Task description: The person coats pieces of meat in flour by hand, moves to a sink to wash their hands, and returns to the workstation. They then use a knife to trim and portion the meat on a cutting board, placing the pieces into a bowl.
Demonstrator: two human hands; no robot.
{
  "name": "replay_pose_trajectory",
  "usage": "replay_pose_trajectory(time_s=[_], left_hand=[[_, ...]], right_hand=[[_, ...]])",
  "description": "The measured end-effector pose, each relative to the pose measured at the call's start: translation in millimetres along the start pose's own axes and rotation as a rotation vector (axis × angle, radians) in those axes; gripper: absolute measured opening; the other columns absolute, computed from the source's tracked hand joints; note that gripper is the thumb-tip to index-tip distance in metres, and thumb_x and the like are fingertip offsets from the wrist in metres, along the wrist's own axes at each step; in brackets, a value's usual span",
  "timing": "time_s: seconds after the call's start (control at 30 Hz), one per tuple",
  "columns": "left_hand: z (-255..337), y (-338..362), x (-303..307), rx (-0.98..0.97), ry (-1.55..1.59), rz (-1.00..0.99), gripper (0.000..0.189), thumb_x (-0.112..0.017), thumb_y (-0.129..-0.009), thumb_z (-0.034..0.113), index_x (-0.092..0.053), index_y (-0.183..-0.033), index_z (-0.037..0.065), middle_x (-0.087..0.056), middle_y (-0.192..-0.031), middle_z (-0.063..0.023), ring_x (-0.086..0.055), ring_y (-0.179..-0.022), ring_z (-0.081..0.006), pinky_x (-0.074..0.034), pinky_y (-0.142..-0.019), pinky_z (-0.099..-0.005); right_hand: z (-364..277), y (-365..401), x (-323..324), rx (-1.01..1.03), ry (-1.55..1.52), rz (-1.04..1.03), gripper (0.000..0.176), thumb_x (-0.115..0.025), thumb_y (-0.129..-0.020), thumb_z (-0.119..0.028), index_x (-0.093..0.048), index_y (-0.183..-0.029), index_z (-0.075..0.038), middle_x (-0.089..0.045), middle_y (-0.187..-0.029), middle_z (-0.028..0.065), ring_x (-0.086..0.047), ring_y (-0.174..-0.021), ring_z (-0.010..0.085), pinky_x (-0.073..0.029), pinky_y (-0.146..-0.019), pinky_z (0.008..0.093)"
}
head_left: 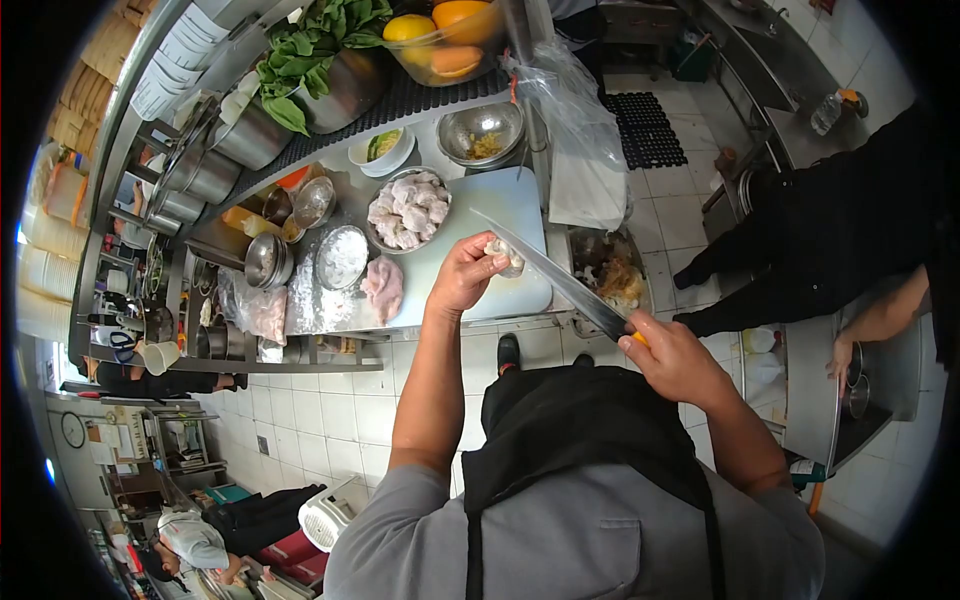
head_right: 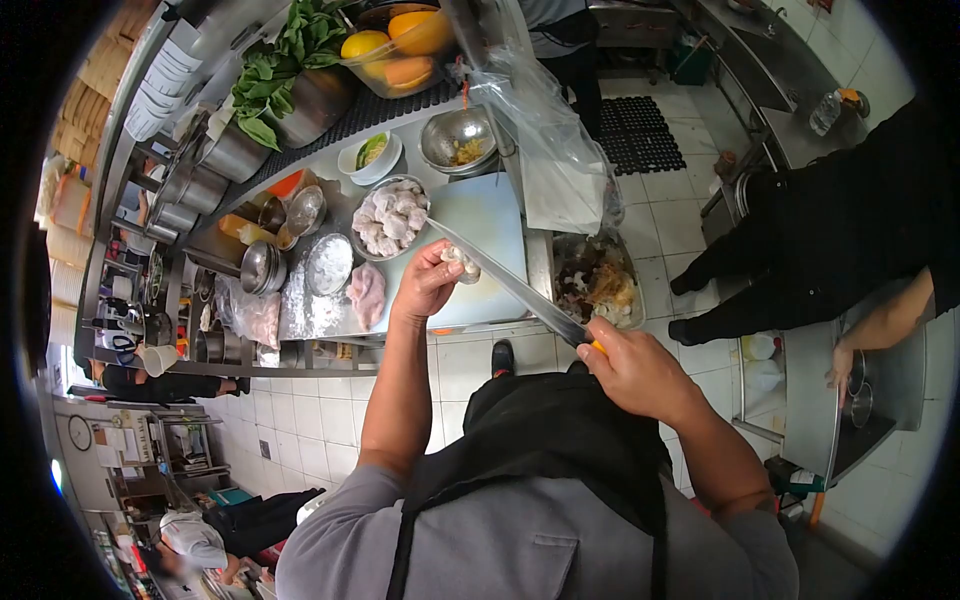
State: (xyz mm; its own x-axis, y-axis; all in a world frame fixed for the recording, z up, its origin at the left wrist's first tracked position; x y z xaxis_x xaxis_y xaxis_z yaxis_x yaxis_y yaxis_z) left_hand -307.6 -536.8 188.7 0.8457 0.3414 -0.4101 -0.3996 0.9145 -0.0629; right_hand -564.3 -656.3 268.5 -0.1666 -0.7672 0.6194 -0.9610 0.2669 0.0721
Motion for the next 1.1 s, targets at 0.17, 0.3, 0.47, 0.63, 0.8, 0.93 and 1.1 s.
replay_pose_trajectory(time_s=[0.17,0.3,0.47,0.63,0.8,0.93,1.1], left_hand=[[8,2,-8,0.112,-0.211,-0.095,0.024,-0.067,-0.089,0.01,-0.064,-0.11,-0.003,-0.069,-0.1,-0.0061,-0.063,-0.089,-0.014,-0.048,-0.083,-0.0291],[1,-2,-2,0.036,0.014,-0.042,0.019,-0.066,-0.09,0.01,-0.064,-0.106,0.0,-0.069,-0.098,-0.0059,-0.064,-0.088,-0.015,-0.049,-0.083,-0.0293],[0,-16,-9,-0.136,0.324,0.167,0.018,-0.064,-0.094,0.014,-0.062,-0.107,0.002,-0.068,-0.1,-0.0063,-0.064,-0.091,-0.0166,-0.051,-0.084,-0.0316],[5,-27,-18,-0.208,0.474,0.369,0.02,-0.06,-0.097,0.017,-0.06,-0.112,0.004,-0.067,-0.106,-0.0056,-0.064,-0.095,-0.0177,-0.051,-0.086,-0.0343],[6,-32,-17,-0.102,0.477,0.336,0.018,-0.061,-0.094,0.01,-0.06,-0.111,0.005,-0.066,-0.107,-0.0057,-0.064,-0.098,-0.0191,-0.052,-0.089,-0.0376],[7,-30,-17,0.006,0.371,0.261,0.018,-0.063,-0.091,0.007,-0.061,-0.109,0.006,-0.066,-0.106,-0.0048,-0.064,-0.096,-0.0191,-0.053,-0.087,-0.0371],[-3,-30,-6,-0.041,0.408,0.369,0.018,-0.064,-0.092,0.007,-0.062,-0.11,0.01,-0.067,-0.104,-0.001,-0.064,-0.094,-0.0148,-0.051,-0.083,-0.0331]], right_hand=[[0,-5,1,0.001,0.006,-0.046,0.021,-0.054,-0.097,-0.02,-0.047,-0.094,0.0,-0.059,-0.07,0.0244,-0.059,-0.071,0.0467,-0.043,-0.061,0.0512],[-6,-8,4,-0.008,-0.029,-0.049,0.021,-0.054,-0.097,-0.02,-0.047,-0.095,0.0,-0.058,-0.07,0.0245,-0.058,-0.07,0.047,-0.043,-0.061,0.0516],[-2,-13,-4,0.002,-0.078,0.048,0.022,-0.053,-0.097,-0.02,-0.046,-0.095,0.0,-0.058,-0.07,0.0241,-0.058,-0.07,0.0468,-0.043,-0.062,0.0513],[1,-23,-10,-0.067,-0.163,0.032,0.024,-0.053,-0.098,-0.022,-0.044,-0.093,0.0,-0.058,-0.072,0.0237,-0.059,-0.071,0.0456,-0.044,-0.063,0.0496],[14,-38,-8,-0.018,-0.214,0.053,0.027,-0.054,-0.098,-0.026,-0.044,-0.092,-0.001,-0.058,-0.073,0.0225,-0.058,-0.071,0.045,-0.043,-0.062,0.0485],[20,-41,-1,-0.029,-0.179,0.013,0.028,-0.054,-0.098,-0.028,-0.044,-0.093,-0.001,-0.058,-0.075,0.0233,-0.058,-0.074,0.0454,-0.043,-0.064,0.0486],[21,-46,0,-0.022,-0.188,-0.016,0.029,-0.053,-0.098,-0.028,-0.045,-0.093,-0.002,-0.059,-0.077,0.0242,-0.058,-0.077,0.046,-0.044,-0.066,0.0481]])
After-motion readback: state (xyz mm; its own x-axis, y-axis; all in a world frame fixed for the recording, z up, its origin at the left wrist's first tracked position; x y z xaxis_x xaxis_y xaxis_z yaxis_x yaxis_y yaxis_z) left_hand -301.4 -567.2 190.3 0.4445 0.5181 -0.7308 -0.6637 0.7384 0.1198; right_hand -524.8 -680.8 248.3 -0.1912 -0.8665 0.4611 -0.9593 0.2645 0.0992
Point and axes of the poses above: each hand's wrist, its own y-axis away from the middle knuckle, its own x-axis out of the back of the hand, z = x × y, the point moved 7 cm from there along -y, towards the middle knuckle
